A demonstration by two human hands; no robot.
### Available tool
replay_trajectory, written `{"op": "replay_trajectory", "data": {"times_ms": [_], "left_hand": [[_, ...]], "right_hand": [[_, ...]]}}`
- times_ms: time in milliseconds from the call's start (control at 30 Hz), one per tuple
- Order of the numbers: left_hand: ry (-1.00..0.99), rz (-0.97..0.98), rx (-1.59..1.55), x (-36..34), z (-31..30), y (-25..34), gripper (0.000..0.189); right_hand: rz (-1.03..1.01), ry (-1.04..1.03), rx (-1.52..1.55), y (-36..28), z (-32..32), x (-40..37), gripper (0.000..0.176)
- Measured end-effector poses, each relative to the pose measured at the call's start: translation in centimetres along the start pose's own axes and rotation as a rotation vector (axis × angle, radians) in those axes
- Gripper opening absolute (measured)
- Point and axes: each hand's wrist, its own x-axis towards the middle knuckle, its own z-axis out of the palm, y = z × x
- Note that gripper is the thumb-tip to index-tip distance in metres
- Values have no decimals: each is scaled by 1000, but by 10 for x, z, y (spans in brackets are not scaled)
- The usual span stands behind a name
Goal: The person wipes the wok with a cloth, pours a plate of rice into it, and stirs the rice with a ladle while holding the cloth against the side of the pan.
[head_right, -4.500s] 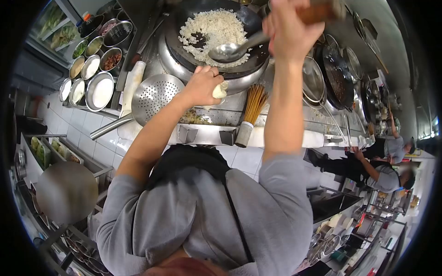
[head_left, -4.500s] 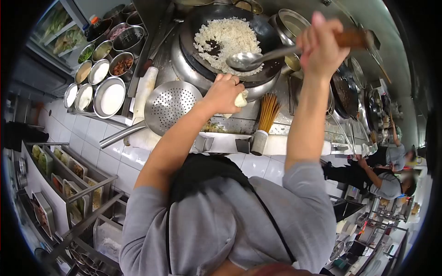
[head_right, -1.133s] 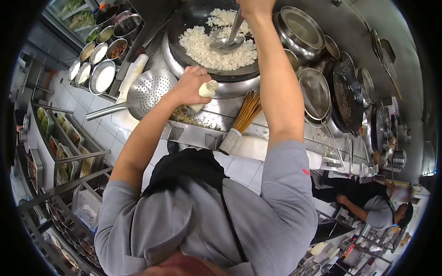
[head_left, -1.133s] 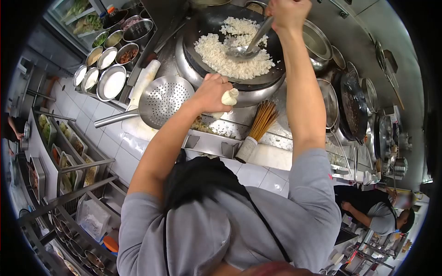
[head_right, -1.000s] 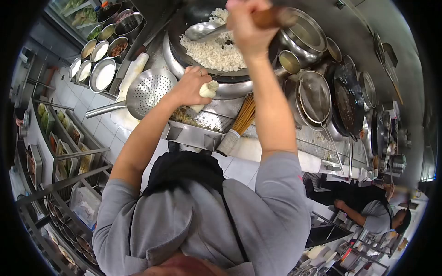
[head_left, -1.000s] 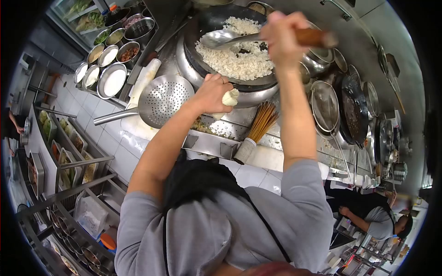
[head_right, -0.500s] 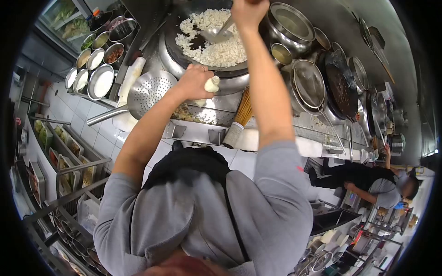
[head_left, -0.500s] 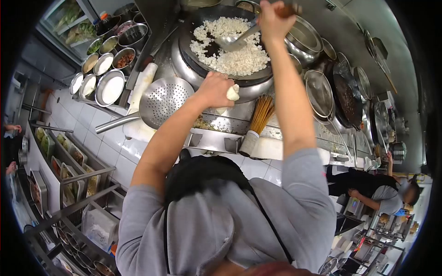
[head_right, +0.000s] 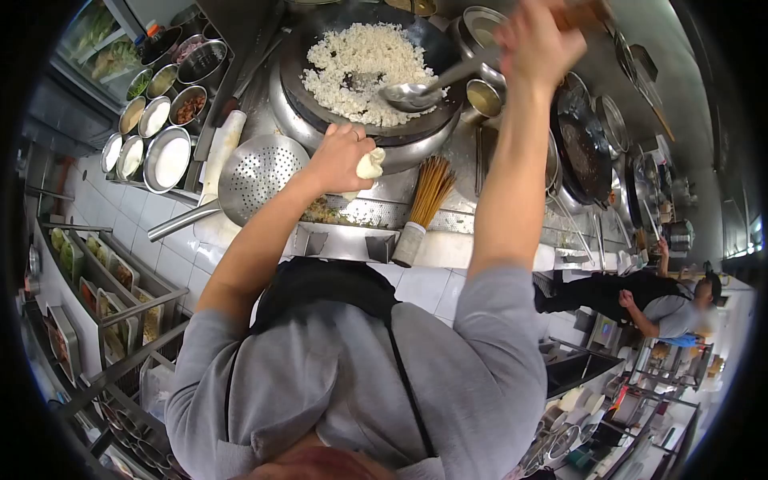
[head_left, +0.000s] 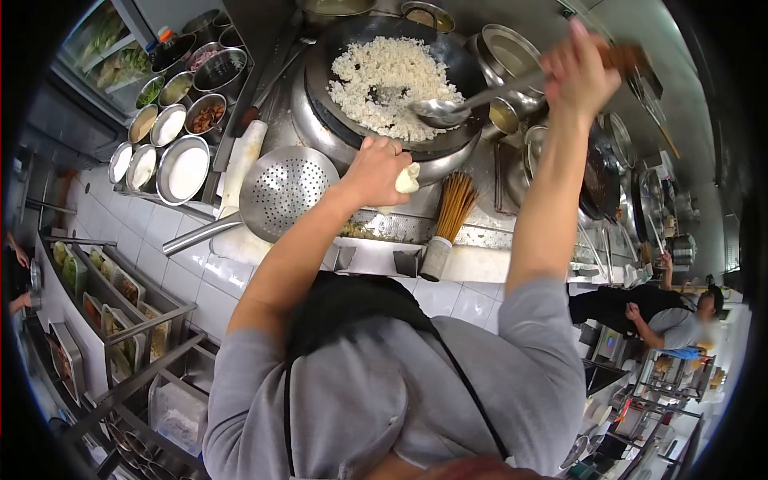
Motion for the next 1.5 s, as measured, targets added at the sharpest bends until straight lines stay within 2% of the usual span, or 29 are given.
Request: {"op": "replay_trajectory", "data": {"times_ms": [33, 100, 133, 233, 267, 300, 333, 400, 433, 500, 600, 700, 733, 767, 933, 1033, 1100, 1167, 1200, 1233, 1300, 1333, 1400, 1467, 1500], "left_hand": [[7, -5, 9, 2, 0, -3, 51], [0, -5, 20, 1, 3, -1, 51], [8, 16, -22, 0, 5, -4, 47], [10, 48, -19, -1, 4, -6, 47], [0, 51, -19, -2, 5, -7, 47], [11, 46, -17, 0, 5, -9, 47], [9, 41, -23, -1, 7, -9, 47], [3, 42, -48, -5, 8, -6, 48], [14, 43, -50, -2, 6, -8, 49], [32, 65, -22, -5, 12, -8, 49], [21, 57, -15, -1, 6, -9, 49], [25, 44, -24, -2, 5, -10, 48], [24, 50, -27, -4, 6, -8, 47], [35, 59, -21, -2, 5, -8, 46], [17, 48, -30, -1, 6, -11, 46], [15, 32, -42, 0, 10, -13, 48], [-28, 21, -49, -6, 14, -8, 49], [-73, 12, -25, 1, 9, -11, 51], [-72, 7, -10, 1, 6, -8, 51], [-67, 12, -10, 0, 7, -6, 51], [-35, 9, -10, 1, 10, -9, 51], [46, 39, 4, -1, 17, -12, 50], [21, 5, 7, 4, 13, -11, 50], [-10, -27, -3, 1, 14, -6, 48], [68, 8, -28, 3, 11, -7, 48]], "right_hand": [[-83, 86, 14, 7, -4, -18, 33], [-162, 336, -82, 84, -20, -44, 31], [-116, 297, 69, 104, -26, -46, 29], [6, 280, -10, 70, -21, 19, 22], [33, 440, -174, 54, -21, 34, 19], [-5, 300, 89, 42, -43, 45, 22], [-47, 506, 41, 68, -46, 41, 22], [-71, 539, 68, 123, -39, 15, 24], [-25, 338, 19, 118, -24, 15, 24], [171, 143, 84, 98, 4, 46, 25], [32, 137, 115, 61, 40, 54, 26], [-347, 74, 144, 130, 34, 35, 28], [-121, 258, 28, 145, 48, 15, 31], [-105, 88, 138, 144, 55, 16, 31], [40, -154, 86, 82, 90, 31, 31], [-198, -221, 225, 72, 87, -33, 30], [-92, -72, 198, 123, 67, -49, 30], [-31, -8, -46, 118, 55, -12, 32], [-62, -16, -162, 109, 57, 7, 34], [-59, 20, -301, 77, 70, 8, 34], [50, -73, 58, 52, 54, 12, 34], [75, -158, 36, 15, 63, -15, 31], [-18, 34, 105, 48, 79, -56, 30], [-53, 94, 34, 81, 71, -51, 29], [-68, 125, -3, 98, 67, -49, 29]]}}
